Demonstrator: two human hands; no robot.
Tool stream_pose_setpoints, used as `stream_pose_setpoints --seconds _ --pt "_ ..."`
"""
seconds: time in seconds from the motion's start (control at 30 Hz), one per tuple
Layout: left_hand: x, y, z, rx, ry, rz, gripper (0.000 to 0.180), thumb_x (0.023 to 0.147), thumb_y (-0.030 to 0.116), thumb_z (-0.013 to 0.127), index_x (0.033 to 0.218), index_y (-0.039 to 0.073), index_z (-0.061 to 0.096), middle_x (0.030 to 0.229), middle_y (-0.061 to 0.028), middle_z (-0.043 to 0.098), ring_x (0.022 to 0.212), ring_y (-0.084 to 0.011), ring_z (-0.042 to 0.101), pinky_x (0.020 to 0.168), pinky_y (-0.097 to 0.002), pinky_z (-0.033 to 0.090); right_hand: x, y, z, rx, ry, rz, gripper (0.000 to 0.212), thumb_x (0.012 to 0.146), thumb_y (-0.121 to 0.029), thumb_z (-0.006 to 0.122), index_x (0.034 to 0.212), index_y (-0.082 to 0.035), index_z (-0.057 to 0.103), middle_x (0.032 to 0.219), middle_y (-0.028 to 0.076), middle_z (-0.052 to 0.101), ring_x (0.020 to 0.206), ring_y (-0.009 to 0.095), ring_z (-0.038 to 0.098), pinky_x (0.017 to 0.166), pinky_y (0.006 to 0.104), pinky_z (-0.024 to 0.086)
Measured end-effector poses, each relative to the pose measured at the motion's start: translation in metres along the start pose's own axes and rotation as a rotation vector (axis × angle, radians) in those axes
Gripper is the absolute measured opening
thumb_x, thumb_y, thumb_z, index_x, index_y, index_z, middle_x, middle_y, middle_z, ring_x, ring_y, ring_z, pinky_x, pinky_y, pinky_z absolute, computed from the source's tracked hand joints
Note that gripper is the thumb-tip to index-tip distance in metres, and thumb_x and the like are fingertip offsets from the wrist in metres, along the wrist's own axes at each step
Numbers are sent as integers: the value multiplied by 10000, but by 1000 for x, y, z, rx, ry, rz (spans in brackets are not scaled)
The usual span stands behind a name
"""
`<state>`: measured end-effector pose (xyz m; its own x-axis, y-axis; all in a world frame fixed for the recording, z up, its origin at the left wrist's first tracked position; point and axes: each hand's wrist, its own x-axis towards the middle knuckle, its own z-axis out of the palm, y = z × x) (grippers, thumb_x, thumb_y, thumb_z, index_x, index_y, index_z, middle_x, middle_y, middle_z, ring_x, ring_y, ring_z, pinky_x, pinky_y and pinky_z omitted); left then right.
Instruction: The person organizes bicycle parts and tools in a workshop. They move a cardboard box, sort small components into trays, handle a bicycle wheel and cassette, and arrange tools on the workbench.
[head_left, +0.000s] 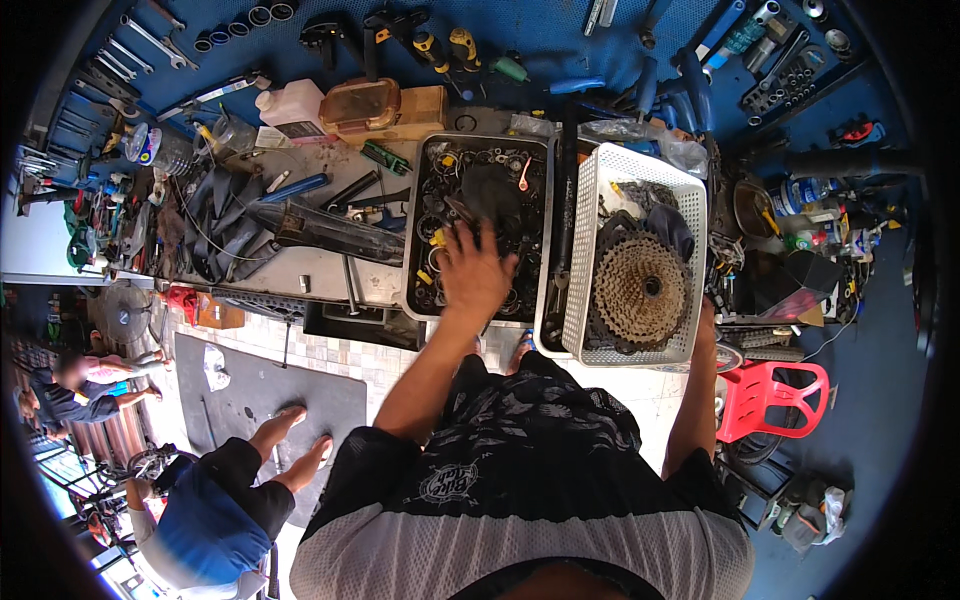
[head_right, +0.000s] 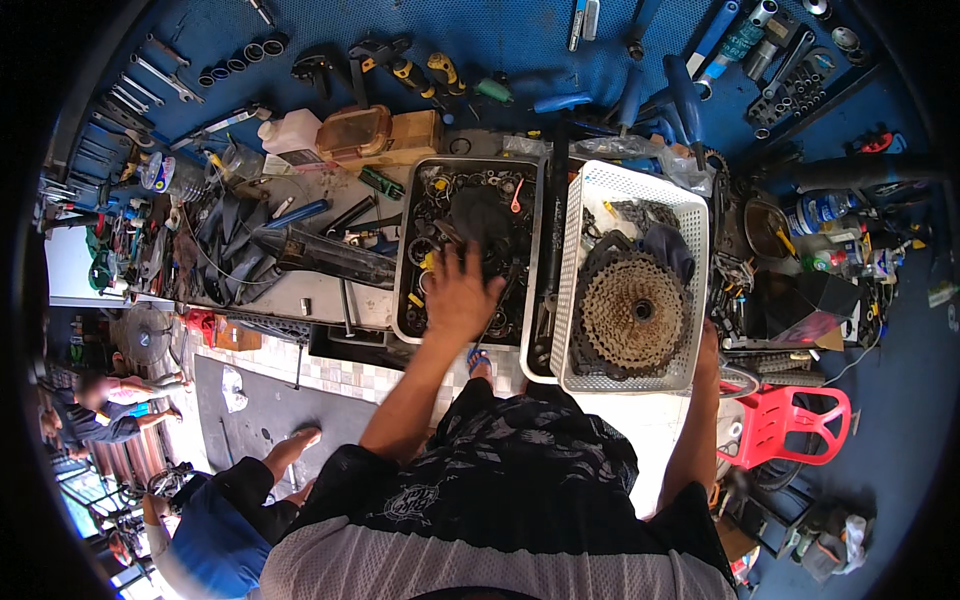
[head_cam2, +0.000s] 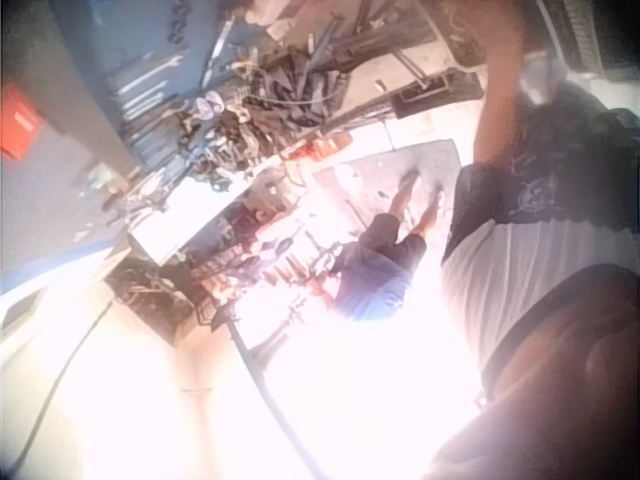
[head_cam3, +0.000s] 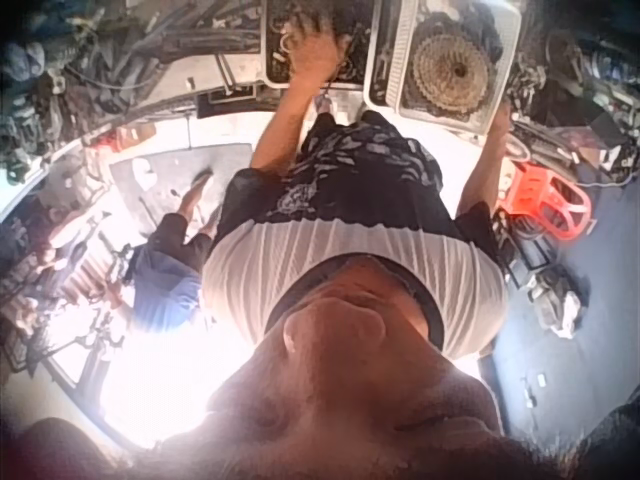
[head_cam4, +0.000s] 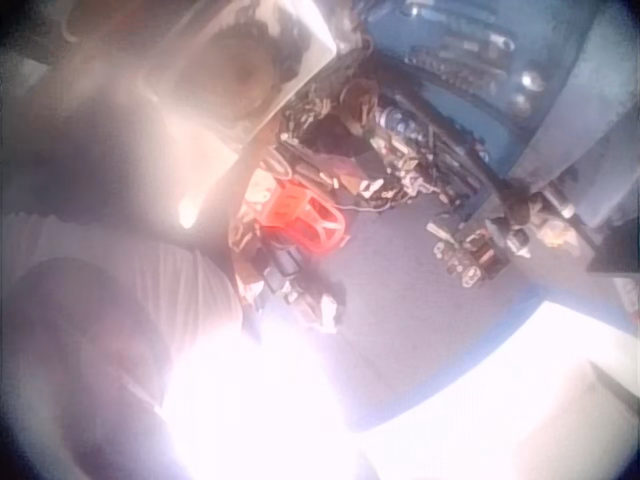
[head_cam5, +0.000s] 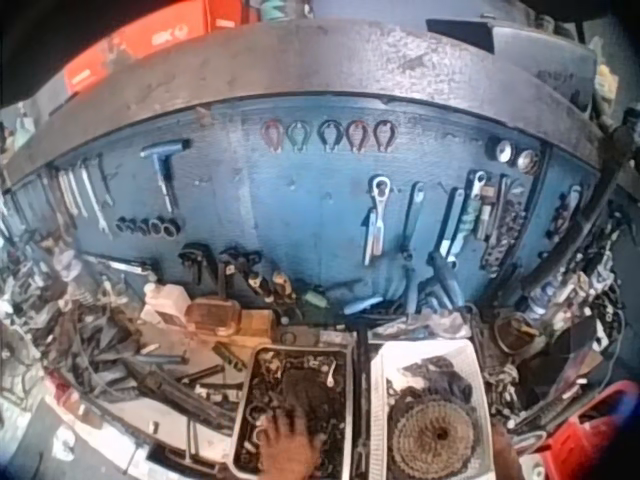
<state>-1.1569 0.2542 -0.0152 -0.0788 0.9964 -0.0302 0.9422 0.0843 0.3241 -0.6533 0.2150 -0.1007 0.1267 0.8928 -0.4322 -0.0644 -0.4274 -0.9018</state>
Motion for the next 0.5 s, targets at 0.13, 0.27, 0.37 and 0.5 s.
stream_pose_setpoints --seconds 0.13,0.27,0.37,0.5 --pt "-9 14 31 -30 -21 193 608 1018 343 619 1525 26 509 1605 -354 349 1489 -649 224 1198 -703 264 -1 4 -3 -58 121 -47 283 997 -181 643 1221 -18 699 980 23 724 811 115 674 729 280 557" --pt "20 -6 39 -127 -11 312 477 1016 172 607 1474 43 569 1590 -362 355 1457 -705 216 1192 -704 293 -4 -5 11 5 85 -45 274 999 -174 633 1215 -19 701 975 24 726 796 118 678 706 274 555" --pt "41 -8 22 -18 62 291 386 985 158 649 1357 55 630 1433 -296 515 1318 -583 493 1080 -639 468 -8 -13 27 70 70 -69 258 995 -166 635 1197 -20 705 951 16 720 772 116 677 681 271 551" --pt "76 0 -31 -69 69 224 396 959 316 702 1261 64 659 1254 -174 616 1080 -383 675 910 -570 584 -9 8 -4 65 109 -53 252 999 -178 631 1180 -22 709 926 10 716 755 112 676 662 267 545"
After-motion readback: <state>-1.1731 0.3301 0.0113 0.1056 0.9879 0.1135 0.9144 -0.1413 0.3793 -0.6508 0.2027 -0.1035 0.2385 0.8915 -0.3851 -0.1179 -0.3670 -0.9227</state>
